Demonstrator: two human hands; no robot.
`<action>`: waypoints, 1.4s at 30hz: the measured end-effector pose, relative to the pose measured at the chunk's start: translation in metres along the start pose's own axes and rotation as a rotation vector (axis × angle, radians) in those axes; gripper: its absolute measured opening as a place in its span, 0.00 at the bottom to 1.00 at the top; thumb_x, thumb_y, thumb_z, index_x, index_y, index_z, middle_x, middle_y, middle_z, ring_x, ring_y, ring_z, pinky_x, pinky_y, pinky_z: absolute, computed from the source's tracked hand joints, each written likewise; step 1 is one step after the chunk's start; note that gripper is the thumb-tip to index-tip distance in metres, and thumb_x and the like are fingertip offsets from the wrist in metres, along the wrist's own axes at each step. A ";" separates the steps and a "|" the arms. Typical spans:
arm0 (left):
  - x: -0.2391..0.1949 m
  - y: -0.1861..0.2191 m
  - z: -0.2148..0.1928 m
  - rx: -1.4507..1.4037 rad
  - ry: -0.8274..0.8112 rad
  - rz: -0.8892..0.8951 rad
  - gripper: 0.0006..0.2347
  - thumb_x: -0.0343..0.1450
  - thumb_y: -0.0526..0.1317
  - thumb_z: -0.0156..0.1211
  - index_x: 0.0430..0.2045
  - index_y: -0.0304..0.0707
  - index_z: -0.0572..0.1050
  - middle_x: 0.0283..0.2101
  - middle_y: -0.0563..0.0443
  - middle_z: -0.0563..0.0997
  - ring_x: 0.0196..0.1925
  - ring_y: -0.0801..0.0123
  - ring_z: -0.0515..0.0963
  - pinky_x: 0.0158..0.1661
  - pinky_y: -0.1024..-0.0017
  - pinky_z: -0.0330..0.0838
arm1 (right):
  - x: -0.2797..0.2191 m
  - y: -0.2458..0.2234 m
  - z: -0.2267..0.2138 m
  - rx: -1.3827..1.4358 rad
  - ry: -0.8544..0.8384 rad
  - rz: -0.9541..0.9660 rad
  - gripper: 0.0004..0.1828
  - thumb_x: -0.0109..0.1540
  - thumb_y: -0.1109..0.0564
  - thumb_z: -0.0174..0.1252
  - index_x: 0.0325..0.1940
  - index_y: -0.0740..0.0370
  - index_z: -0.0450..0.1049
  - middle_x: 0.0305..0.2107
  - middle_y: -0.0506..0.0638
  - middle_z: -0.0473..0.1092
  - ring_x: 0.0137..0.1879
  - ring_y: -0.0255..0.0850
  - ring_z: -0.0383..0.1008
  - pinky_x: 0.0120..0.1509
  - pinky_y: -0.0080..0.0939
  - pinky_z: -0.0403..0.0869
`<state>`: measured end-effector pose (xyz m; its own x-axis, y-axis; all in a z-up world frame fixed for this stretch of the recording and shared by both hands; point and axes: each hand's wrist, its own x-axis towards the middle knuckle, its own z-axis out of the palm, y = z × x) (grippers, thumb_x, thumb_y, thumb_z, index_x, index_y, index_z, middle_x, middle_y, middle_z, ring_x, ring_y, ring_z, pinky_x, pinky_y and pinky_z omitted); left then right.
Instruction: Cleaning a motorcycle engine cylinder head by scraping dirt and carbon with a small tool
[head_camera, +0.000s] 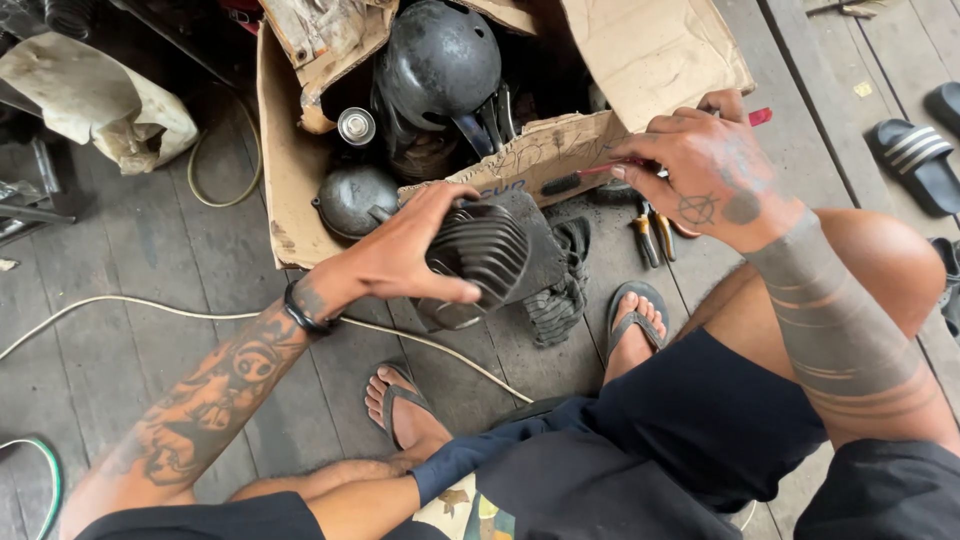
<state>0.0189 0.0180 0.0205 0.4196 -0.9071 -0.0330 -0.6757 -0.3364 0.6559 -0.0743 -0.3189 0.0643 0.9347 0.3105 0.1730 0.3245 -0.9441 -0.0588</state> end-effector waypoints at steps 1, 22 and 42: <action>-0.004 -0.005 0.002 -0.221 -0.016 -0.086 0.43 0.55 0.58 0.67 0.62 0.37 0.57 0.55 0.36 0.69 0.54 0.45 0.72 0.52 0.47 0.69 | 0.002 -0.001 0.000 0.012 -0.004 0.005 0.09 0.67 0.51 0.60 0.47 0.51 0.83 0.29 0.46 0.75 0.39 0.44 0.75 0.63 0.47 0.57; -0.011 -0.006 0.001 -0.632 0.010 -0.210 0.33 0.71 0.63 0.41 0.65 0.37 0.61 0.59 0.17 0.68 0.64 0.25 0.66 0.63 0.33 0.54 | 0.010 -0.025 0.042 0.274 -0.168 -0.048 0.08 0.66 0.49 0.56 0.46 0.50 0.76 0.36 0.51 0.73 0.46 0.53 0.77 0.50 0.58 0.75; 0.008 -0.014 -0.004 -0.644 0.151 -0.140 0.25 0.78 0.51 0.41 0.70 0.43 0.54 0.68 0.26 0.66 0.72 0.37 0.63 0.67 0.38 0.54 | 0.005 -0.047 0.084 0.244 -0.007 -0.237 0.14 0.71 0.46 0.51 0.51 0.55 0.74 0.39 0.61 0.74 0.51 0.60 0.78 0.52 0.60 0.74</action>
<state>0.0342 0.0162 0.0143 0.5886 -0.8048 -0.0758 -0.1322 -0.1884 0.9731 -0.0732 -0.2632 -0.0150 0.8297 0.5200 0.2030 0.5574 -0.7914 -0.2511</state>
